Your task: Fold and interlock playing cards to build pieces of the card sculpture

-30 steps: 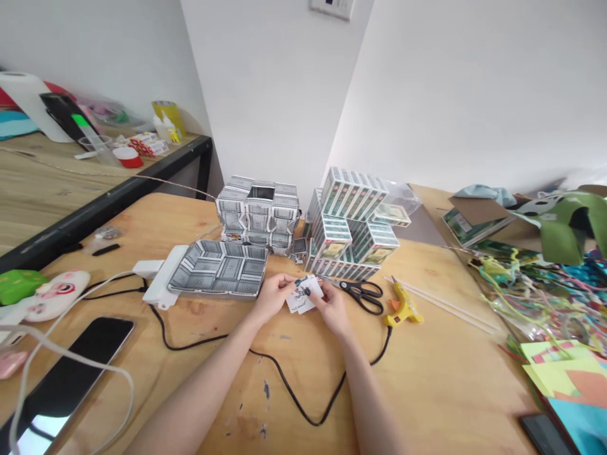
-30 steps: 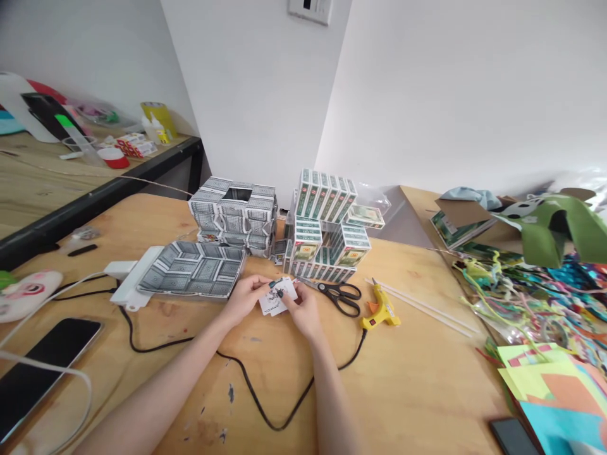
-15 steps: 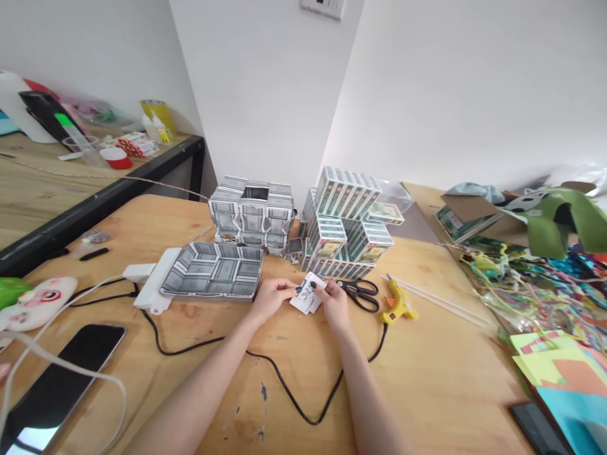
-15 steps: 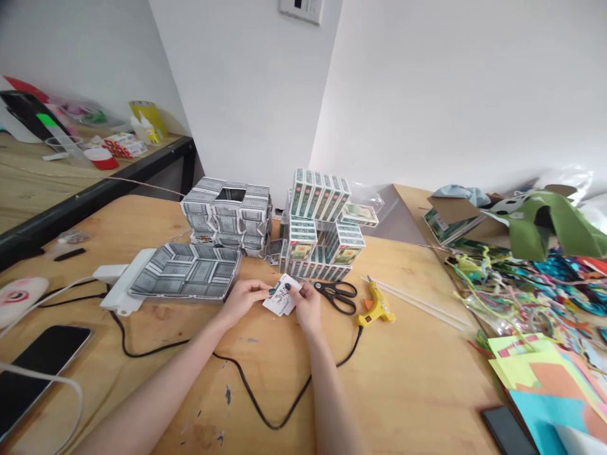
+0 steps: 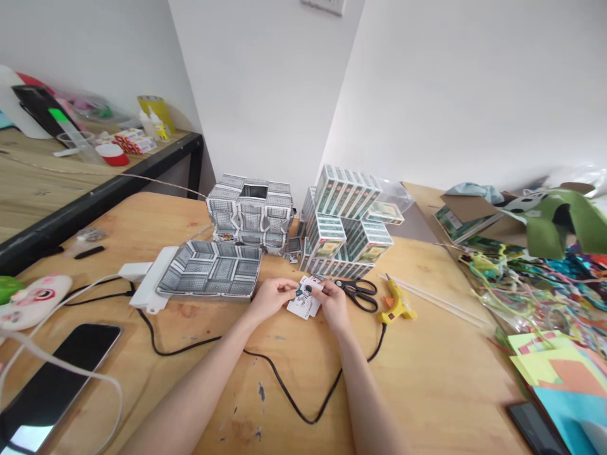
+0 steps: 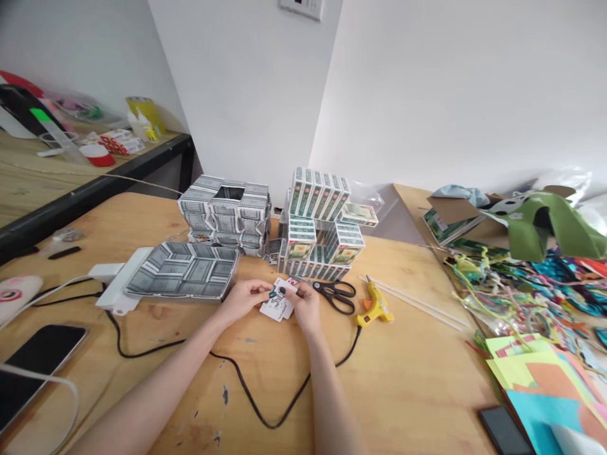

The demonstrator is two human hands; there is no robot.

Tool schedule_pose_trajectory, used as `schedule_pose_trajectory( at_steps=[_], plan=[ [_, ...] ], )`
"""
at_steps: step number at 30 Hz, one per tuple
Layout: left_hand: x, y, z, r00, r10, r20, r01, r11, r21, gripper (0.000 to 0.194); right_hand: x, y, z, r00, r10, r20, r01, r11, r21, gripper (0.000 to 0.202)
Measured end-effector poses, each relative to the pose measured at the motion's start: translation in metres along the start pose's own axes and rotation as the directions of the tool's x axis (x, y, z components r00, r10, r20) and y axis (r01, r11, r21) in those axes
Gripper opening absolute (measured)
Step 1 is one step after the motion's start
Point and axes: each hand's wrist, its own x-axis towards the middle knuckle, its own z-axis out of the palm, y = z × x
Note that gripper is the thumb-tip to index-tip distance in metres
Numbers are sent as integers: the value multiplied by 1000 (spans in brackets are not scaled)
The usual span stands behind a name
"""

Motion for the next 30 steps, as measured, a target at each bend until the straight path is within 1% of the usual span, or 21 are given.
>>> schedule_pose_trajectory(
  at_steps=[6, 8, 11, 14, 17, 20, 26, 30],
  plan=[
    [-2, 1, 2, 997, -75, 14, 75, 996, -47, 18, 1, 0, 0, 1000, -10, -1, 10, 1000, -22, 27],
    [-2, 0, 3, 999, -48, 0, 48, 999, -22, 17, 1, 0, 0, 1000, -16, 4, 16, 999, -37, 26],
    [-1, -3, 4, 999, 31, -31, -30, 999, 25, 16, 0, -1, 1, 1000, -16, 2, 16, 999, -32, 25],
    [0, -3, 4, 995, 50, -86, -50, 999, -9, 16, -1, -3, 1, 999, -13, 48, 12, 1000, 2, 27],
    [1, -2, 4, 991, -2, -131, -10, 996, -91, 18, -3, -5, 1, 992, -11, 126, 6, 999, 39, 30],
    [1, 0, 3, 991, -36, -128, 19, 991, -135, 19, -4, -7, 0, 986, -11, 165, 3, 999, 50, 30],
    [1, -1, 2, 993, -48, -104, 31, 987, -155, 21, -4, -7, 1, 986, -12, 164, -4, 995, 95, 24],
    [2, -1, 3, 994, -36, -105, 19, 988, -151, 20, -3, -7, 0, 987, -10, 161, -3, 997, 83, 20]
  ],
)
